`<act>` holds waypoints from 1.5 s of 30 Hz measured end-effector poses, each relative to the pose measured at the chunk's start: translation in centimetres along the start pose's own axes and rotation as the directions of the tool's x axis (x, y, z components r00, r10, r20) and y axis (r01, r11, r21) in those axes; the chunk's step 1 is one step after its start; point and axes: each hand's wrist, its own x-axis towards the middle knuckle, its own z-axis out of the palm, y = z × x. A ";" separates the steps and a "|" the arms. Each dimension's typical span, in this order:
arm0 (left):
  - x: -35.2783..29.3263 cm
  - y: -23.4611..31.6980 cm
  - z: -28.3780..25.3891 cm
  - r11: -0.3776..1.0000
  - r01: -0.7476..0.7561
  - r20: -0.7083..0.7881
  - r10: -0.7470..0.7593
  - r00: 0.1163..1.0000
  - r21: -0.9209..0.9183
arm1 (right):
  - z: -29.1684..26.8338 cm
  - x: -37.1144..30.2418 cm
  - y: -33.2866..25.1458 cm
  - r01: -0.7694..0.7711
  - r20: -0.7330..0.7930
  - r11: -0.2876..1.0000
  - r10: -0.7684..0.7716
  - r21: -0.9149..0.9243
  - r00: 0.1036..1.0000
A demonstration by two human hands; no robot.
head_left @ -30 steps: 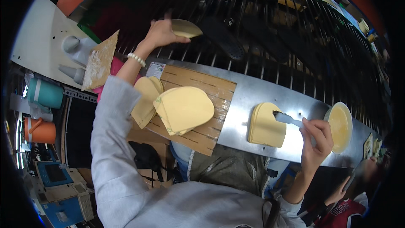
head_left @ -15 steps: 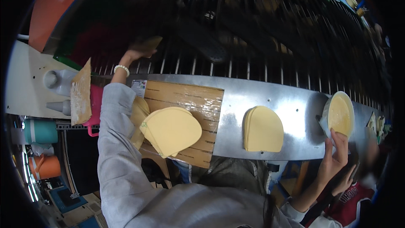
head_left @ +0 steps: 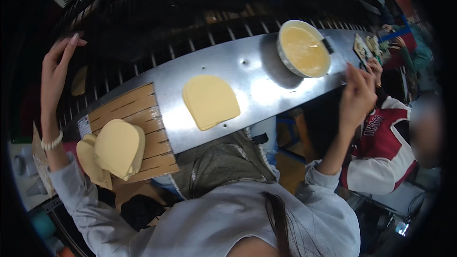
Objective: The person retrieves a stack of yellow semi-circular pads from a conveyor belt, separates them, and applies a yellow liquid to their surfaces using a brush. The person repeatedly dips the brush into a container and coats each pad before stacking them.
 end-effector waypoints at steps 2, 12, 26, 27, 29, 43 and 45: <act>-1.1 9.5 -0.2 0.995 -0.100 0.100 0.101 0.990 -0.006 | 2.1 0.0 1.7 0.144 0.106 0.954 -0.120 -0.264 0.987; -10.1 20.9 11.5 0.979 0.016 0.325 0.053 0.944 -0.204 | 7.0 0.4 5.9 0.091 0.207 0.981 -0.055 -0.171 0.977; -10.4 17.3 21.7 0.943 0.114 0.276 -0.025 0.961 -0.311 | 1.1 0.8 5.2 -0.257 0.281 0.957 0.212 0.135 0.936; -10.5 17.2 21.8 0.937 0.086 0.255 0.003 0.967 -0.337 | 0.6 0.6 5.4 -0.207 0.289 0.973 0.171 0.102 0.942; -10.6 16.9 21.9 0.935 0.036 0.203 0.039 0.978 -0.354 | -0.4 0.8 5.7 0.100 0.151 0.995 -0.098 -0.009 0.984; -16.0 19.8 21.4 0.966 0.100 -0.251 -0.161 0.955 -0.239 | 0.4 0.7 0.5 -0.358 0.239 0.887 0.295 0.291 0.925; -17.9 20.8 22.3 0.975 0.120 -0.343 -0.179 0.922 -0.187 | 0.4 0.7 -1.4 -0.462 0.335 0.750 0.332 0.474 0.882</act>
